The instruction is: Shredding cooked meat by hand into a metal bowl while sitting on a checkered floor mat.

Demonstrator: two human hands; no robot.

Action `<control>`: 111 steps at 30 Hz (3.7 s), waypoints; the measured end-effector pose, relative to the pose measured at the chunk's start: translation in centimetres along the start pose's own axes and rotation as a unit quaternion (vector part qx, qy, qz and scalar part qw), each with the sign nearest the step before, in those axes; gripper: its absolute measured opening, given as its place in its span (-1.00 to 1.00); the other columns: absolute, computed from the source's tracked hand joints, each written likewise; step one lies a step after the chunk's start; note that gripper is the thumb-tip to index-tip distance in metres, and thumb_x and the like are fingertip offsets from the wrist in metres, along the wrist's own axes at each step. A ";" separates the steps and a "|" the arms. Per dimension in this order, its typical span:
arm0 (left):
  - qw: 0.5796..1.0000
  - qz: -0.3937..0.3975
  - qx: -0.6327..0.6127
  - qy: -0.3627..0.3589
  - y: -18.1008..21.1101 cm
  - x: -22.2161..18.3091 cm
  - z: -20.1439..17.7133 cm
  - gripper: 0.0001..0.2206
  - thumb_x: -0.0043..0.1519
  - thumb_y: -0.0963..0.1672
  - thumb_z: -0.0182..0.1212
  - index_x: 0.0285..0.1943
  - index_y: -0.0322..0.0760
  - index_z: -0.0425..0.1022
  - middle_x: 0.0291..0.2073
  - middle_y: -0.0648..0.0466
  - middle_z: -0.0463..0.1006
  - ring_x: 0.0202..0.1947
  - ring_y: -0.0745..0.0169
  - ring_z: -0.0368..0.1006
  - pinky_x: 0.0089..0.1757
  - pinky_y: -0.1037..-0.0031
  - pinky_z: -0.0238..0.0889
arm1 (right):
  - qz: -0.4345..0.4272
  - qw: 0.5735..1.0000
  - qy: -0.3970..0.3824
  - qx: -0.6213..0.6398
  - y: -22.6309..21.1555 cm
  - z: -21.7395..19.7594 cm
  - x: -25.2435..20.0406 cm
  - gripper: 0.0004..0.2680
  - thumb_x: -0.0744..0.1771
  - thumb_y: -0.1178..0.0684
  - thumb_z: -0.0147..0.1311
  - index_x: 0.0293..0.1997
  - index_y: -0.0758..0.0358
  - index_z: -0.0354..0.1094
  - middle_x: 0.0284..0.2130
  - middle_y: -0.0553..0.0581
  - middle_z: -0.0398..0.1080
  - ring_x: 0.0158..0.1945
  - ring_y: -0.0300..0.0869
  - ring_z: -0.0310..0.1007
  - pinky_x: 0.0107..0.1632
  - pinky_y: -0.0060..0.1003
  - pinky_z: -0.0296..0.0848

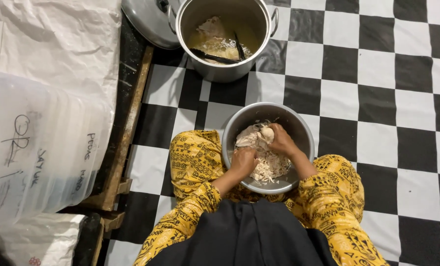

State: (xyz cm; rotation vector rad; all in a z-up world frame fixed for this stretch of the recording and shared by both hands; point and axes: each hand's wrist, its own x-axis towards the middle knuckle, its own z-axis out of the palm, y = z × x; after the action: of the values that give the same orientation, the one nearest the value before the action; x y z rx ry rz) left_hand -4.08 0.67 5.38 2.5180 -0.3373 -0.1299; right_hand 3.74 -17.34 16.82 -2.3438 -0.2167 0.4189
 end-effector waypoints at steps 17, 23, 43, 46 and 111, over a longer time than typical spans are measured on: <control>0.876 -0.068 -0.475 -0.057 8.9 -0.1 -12.5 -0.28 0.03 -0.17 0.47 0.45 0.03 0.30 -0.07 -0.32 0.58 -0.02 -0.12 0.53 -0.09 0.23 0.48 | 0.086 0.937 0.036 0.336 1.4 -2.1 -8.5 -0.38 0.13 0.24 0.25 0.36 0.24 0.14 0.08 0.52 0.33 0.12 0.35 0.40 0.13 0.17 0.43; 0.765 -0.110 -0.628 -0.094 8.7 -2.0 -12.0 -0.29 0.05 -0.28 0.40 0.43 -0.02 0.27 -0.04 -0.17 0.52 -0.09 0.11 0.49 -0.14 0.35 0.50 | 0.094 0.898 0.029 0.429 0.9 -0.4 -11.0 -0.39 0.14 0.27 0.24 0.37 0.19 0.16 0.05 0.31 0.38 0.02 0.09 0.44 -0.02 0.03 0.53; 0.630 -0.248 -0.735 -0.043 1.5 1.4 -9.2 -0.45 0.13 -0.22 0.20 0.35 0.09 0.34 0.03 0.03 0.49 -0.24 0.30 0.46 -0.23 0.50 0.53 | 0.076 0.916 0.114 0.377 -2.4 -6.2 -7.4 -0.48 0.18 0.21 0.17 0.32 0.24 0.19 0.01 0.32 0.40 0.07 0.11 0.40 0.08 0.14 0.45; 0.656 -0.247 -0.713 -0.004 5.6 0.6 -13.9 -0.50 0.13 -0.19 0.31 0.31 -0.03 0.43 -0.03 0.04 0.55 -0.23 0.29 0.53 -0.31 0.47 0.51 | 0.103 0.982 0.083 0.132 -2.0 -4.9 -4.5 -0.38 0.14 0.02 0.30 0.37 0.12 0.17 0.04 0.46 0.41 0.17 0.32 0.39 0.20 0.20 0.38; 0.727 -0.115 -0.677 -0.006 11.9 -0.1 -17.2 -0.72 0.14 -0.22 0.45 -0.01 -0.43 0.52 -0.27 -0.12 0.55 -0.34 0.07 0.63 -0.34 0.40 0.58 | -0.026 0.923 0.169 0.345 -11.1 -5.4 -10.4 -0.88 0.34 0.15 0.22 -0.09 0.37 0.52 -0.41 0.15 0.45 -0.44 -0.29 0.35 -0.39 -0.41 0.47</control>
State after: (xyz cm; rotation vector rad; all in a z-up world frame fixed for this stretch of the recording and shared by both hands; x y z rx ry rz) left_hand -3.77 0.60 26.27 1.0589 0.1017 -0.3400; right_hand -4.37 -15.69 30.64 -1.6683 0.0383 0.0365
